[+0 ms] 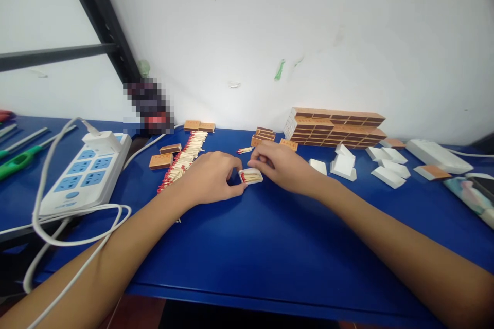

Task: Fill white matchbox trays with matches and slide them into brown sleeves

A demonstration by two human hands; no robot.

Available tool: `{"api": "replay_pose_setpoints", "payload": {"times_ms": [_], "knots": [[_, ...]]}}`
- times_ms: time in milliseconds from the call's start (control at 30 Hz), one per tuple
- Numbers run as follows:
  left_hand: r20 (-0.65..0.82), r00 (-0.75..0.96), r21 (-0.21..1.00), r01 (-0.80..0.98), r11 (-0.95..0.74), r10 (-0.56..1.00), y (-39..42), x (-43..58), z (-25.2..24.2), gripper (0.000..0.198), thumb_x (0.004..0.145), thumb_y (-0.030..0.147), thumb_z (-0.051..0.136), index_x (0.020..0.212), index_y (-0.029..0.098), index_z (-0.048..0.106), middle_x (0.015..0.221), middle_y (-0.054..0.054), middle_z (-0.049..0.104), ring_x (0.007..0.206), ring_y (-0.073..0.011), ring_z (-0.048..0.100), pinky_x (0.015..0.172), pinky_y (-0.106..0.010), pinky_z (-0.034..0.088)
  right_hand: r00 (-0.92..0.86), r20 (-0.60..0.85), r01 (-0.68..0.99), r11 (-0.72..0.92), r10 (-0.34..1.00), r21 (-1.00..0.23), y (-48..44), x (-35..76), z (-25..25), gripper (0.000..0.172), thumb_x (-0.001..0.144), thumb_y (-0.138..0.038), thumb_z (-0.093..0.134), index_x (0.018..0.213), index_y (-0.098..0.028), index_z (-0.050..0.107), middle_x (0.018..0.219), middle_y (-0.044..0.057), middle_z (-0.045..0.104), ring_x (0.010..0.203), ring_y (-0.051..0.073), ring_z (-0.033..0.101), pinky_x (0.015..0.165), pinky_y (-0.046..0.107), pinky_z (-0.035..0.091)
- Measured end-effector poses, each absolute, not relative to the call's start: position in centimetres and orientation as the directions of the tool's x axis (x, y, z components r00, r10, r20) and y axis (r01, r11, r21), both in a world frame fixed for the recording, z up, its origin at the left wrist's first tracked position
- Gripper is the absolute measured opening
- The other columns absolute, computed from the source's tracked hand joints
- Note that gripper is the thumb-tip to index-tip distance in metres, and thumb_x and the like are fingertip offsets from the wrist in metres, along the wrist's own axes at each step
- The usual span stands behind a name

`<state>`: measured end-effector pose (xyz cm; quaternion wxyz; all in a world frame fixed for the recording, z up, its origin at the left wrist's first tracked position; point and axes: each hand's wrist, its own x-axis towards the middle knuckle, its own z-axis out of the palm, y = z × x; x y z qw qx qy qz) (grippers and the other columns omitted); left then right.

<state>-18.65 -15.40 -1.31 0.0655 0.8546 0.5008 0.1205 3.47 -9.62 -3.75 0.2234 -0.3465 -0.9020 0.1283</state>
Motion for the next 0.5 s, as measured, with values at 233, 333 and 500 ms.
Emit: {"api": "replay_pose_setpoints", "payload": {"times_ms": [233,333,500], "knots": [[0.121,0.468,0.269,0.834,-0.482,0.876,-15.4,-18.6,-1.4,0.021,0.084,0.042,0.071,0.090,0.023,0.077,0.073,0.000,0.070,0.063,-0.0181,0.060,0.059,-0.032,0.037,-0.625,0.308,0.650,0.697,0.717,-0.303,-6.7,3.3,-5.8,0.029,0.106,-0.025,0.051,0.129,-0.022,0.067,0.119,0.012,0.067,0.100,0.026,0.066,0.083,0.038,0.049],[0.125,0.472,0.250,0.836,-0.488,0.873,-15.4,-18.5,-1.3,0.021,0.084,0.042,0.070,0.089,0.023,0.077,0.073,0.000,0.070,0.063,-0.0183,0.059,0.059,-0.032,0.035,-0.621,0.324,0.645,0.700,0.714,-0.306,-6.7,3.3,-6.2,0.025,0.106,-0.026,0.052,0.124,-0.021,0.068,0.116,0.011,0.068,0.099,0.025,0.065,0.081,0.036,0.048],[0.126,0.478,0.243,0.835,-0.494,0.869,-15.4,-18.6,-1.4,0.021,0.085,0.042,0.069,0.088,0.023,0.076,0.075,-0.001,0.070,0.064,-0.0186,0.059,0.060,-0.032,0.035,-0.604,0.337,0.630,0.692,0.722,-0.353,-6.9,3.2,-5.9,0.008,0.102,-0.023,0.058,0.099,-0.020,0.065,0.097,0.006,0.064,0.082,0.020,0.059,0.070,0.031,0.042]]}}
